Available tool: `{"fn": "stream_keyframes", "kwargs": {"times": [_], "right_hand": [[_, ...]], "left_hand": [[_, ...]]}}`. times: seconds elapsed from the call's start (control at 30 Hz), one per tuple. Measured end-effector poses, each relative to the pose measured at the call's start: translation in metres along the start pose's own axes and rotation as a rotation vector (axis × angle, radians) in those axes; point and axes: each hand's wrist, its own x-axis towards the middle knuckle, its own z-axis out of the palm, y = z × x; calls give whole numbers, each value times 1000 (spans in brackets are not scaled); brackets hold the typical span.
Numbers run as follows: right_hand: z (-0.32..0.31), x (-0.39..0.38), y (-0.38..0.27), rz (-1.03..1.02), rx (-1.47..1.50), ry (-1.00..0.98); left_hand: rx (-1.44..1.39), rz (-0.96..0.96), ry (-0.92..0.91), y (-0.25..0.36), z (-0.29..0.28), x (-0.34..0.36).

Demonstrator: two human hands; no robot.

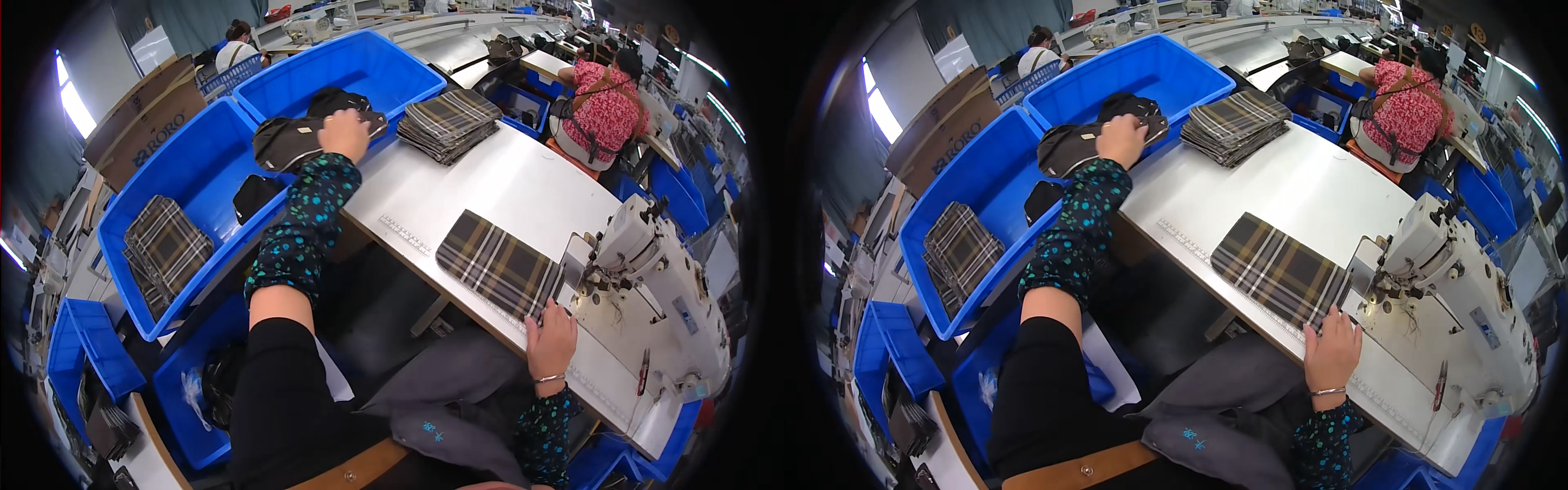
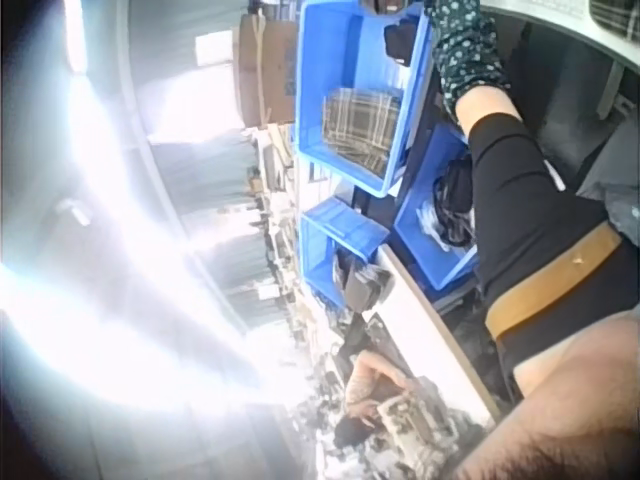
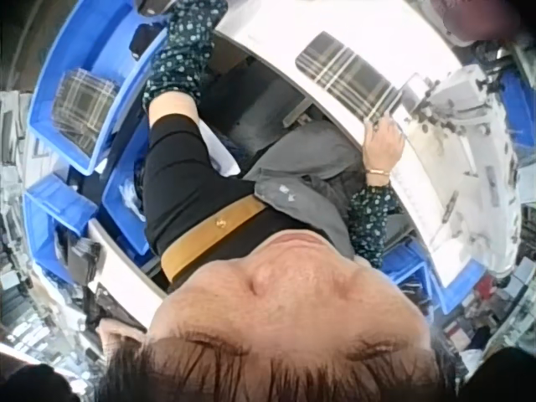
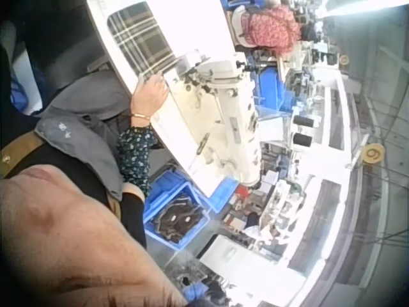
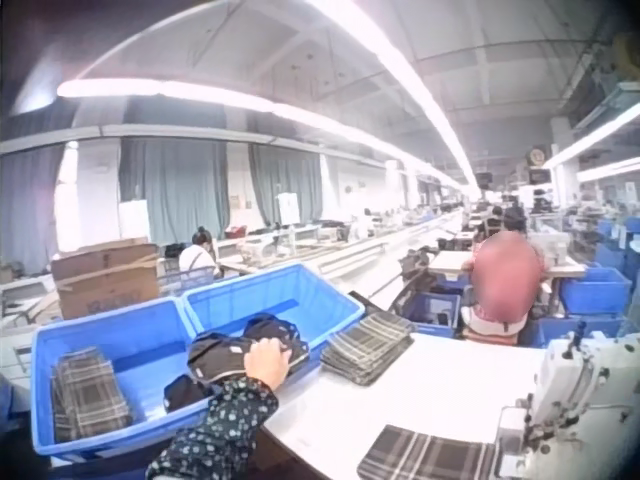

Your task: The person operates an industrial sewing machine to stitch a zipper onto a plaid fabric pouch. They guide the pouch under the needle, sew along the zipper line, and then cut the thread. The finished pouch is placed into a blue bin, and the process is repeated with a second pouch.

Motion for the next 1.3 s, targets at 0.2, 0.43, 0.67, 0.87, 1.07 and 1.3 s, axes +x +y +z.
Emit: {"fn": "stream_keyframes", "kwargs": {"times": [0.2,0.43,0.67,0.87,1.07,1.3], "right_hand": [[9,-3,3,-69,-102,95],[11,-4,-1,-57,-73,92],[7,-6,0,-72,54,136],[-80,-6,-40,-167,922,-60],[-96,-28,-42,-157,1273,-673],[-103,-38,-43,-116,1086,-605]], "left_hand": [[-25,-64,-328,-47,8,19],[-309,272,307,-30,-73,22],[-1131,173,-311,22,-184,-30],[-1221,243,-1309,72,-191,-133],[-1267,235,-1934,116,-139,-199],[-1118,316,-2193,144,-124,-238]]}}
